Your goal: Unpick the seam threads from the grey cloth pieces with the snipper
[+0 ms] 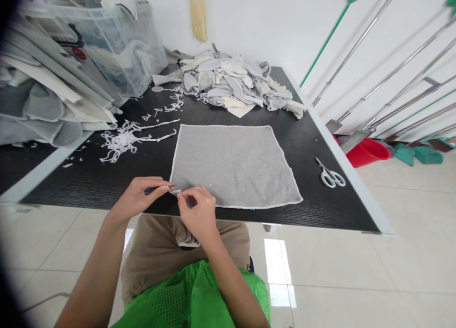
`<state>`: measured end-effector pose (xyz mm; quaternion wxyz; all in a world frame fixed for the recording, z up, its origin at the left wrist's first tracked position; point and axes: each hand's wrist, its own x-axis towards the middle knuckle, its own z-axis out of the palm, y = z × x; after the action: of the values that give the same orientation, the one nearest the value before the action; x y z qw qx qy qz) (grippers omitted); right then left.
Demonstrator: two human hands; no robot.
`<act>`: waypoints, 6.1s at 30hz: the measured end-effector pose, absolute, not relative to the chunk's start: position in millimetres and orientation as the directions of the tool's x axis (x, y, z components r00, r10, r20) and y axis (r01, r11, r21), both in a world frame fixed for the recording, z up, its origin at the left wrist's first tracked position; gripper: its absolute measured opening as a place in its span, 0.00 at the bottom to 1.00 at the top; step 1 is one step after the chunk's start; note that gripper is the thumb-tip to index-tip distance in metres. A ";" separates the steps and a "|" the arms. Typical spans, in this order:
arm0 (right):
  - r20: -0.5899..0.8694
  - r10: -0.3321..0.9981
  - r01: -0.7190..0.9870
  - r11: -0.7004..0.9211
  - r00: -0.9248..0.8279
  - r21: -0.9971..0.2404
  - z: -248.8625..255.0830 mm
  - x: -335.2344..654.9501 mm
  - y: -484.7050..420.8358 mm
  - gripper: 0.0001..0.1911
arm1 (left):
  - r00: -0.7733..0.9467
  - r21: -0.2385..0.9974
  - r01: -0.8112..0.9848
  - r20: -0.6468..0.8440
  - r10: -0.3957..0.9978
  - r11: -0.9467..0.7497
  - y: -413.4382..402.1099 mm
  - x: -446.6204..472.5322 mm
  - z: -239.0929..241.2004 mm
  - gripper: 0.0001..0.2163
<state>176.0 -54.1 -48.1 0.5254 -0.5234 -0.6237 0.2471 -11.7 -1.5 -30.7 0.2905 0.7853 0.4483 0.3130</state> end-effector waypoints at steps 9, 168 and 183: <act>0.511 0.854 0.428 0.501 -0.100 -0.753 -48.6 176.2 -63.7 0.04 | 0.212 0.679 0.625 0.326 0.921 -0.384 -12.7 -37.7 -39.8 0.12; 0.375 0.797 0.454 0.586 -0.474 -0.671 -60.1 189.5 277.5 0.03 | -0.034 0.437 0.895 0.273 0.961 -0.092 199.7 22.1 -3.7 0.20; 0.374 0.810 0.466 0.572 -0.452 -0.675 -62.3 187.1 281.3 0.05 | 0.077 0.325 0.929 0.306 0.949 -0.180 203.0 8.3 -34.3 0.19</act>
<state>187.1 281.3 -62.3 0.3479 -0.3911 -0.8155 0.2469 8.3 203.0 -34.3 0.0223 0.7334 0.6400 0.2280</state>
